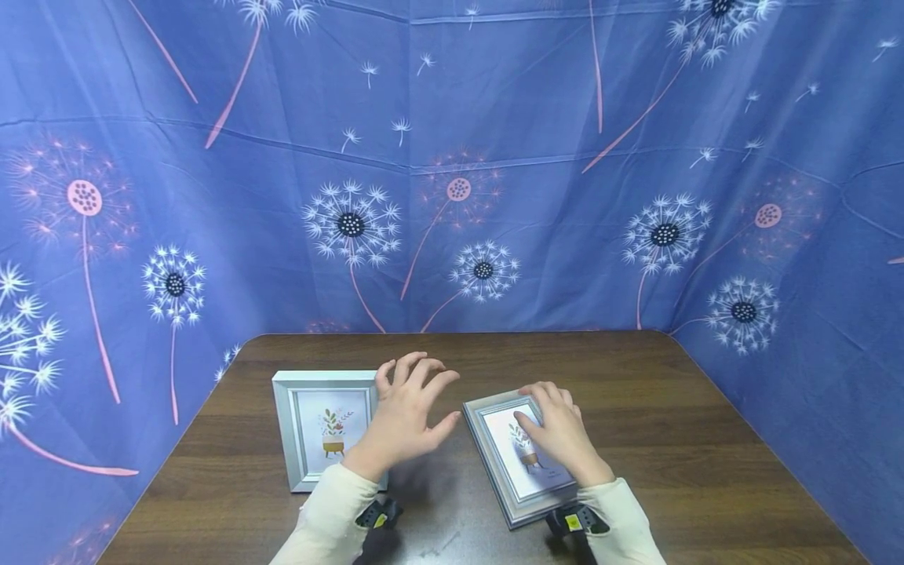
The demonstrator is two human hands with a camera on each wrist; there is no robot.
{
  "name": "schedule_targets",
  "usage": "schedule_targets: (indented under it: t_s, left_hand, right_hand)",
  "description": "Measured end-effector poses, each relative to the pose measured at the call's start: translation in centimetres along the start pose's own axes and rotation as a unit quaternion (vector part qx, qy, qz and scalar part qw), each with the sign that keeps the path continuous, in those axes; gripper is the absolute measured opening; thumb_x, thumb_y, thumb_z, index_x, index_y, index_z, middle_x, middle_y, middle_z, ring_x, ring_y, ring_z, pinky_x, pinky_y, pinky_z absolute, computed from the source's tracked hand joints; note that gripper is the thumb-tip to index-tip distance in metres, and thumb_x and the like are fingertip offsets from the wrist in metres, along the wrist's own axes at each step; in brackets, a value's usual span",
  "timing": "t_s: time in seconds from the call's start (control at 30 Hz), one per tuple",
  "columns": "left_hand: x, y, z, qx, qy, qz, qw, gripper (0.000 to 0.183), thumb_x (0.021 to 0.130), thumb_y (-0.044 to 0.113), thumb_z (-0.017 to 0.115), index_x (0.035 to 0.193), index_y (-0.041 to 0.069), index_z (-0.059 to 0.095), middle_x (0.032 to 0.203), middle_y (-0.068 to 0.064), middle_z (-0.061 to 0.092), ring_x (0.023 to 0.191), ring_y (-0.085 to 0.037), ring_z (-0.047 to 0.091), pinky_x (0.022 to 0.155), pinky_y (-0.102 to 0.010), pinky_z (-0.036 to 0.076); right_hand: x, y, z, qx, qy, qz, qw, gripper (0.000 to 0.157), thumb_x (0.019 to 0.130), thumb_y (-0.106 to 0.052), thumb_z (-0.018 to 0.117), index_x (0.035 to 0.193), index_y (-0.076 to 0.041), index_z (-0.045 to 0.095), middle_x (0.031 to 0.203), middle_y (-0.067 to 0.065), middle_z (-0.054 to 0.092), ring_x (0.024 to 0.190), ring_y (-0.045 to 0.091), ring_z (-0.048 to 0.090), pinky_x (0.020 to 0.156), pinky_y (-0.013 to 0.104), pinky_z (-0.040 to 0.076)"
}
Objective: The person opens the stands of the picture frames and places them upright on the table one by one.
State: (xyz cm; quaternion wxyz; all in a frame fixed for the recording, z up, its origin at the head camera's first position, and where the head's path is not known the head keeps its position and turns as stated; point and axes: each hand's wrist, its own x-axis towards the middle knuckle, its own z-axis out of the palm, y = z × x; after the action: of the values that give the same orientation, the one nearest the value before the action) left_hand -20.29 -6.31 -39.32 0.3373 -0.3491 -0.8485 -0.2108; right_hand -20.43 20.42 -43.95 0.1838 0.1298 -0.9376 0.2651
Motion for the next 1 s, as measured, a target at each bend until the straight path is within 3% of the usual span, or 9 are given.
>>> schedule_targets:
  t_s: [0.43,1.0]
  left_hand:
    - [0.4,0.6,1.4,0.004,-0.027,0.009,0.9996,0.046,0.078,0.036,0.074,0.119,0.018,0.065,0.118,-0.003,0.056,0.125,-0.031,0.04,0.096,-0.059,0.023]
    - [0.2,0.9,3.3,-0.016,-0.071,-0.016,0.9972,0.044,0.081,0.037,0.071,0.121,0.019,0.065,0.119,-0.002,0.055,0.125,-0.03,0.04,0.097,-0.058,0.022]
  right_hand:
    - [0.1,1.4,-1.0,-0.004,0.016,0.015,1.0,0.033,0.086,-0.018,0.073,0.116,-0.006,0.064,0.123,0.02,0.059,0.114,0.048,0.048,0.087,0.063,0.038]
    - [0.1,1.9,-1.8,0.004,-0.001,0.048,0.999,0.036,0.088,-0.018,0.071,0.12,-0.004,0.062,0.13,0.022,0.056,0.121,0.05,0.044,0.091,0.063,0.034]
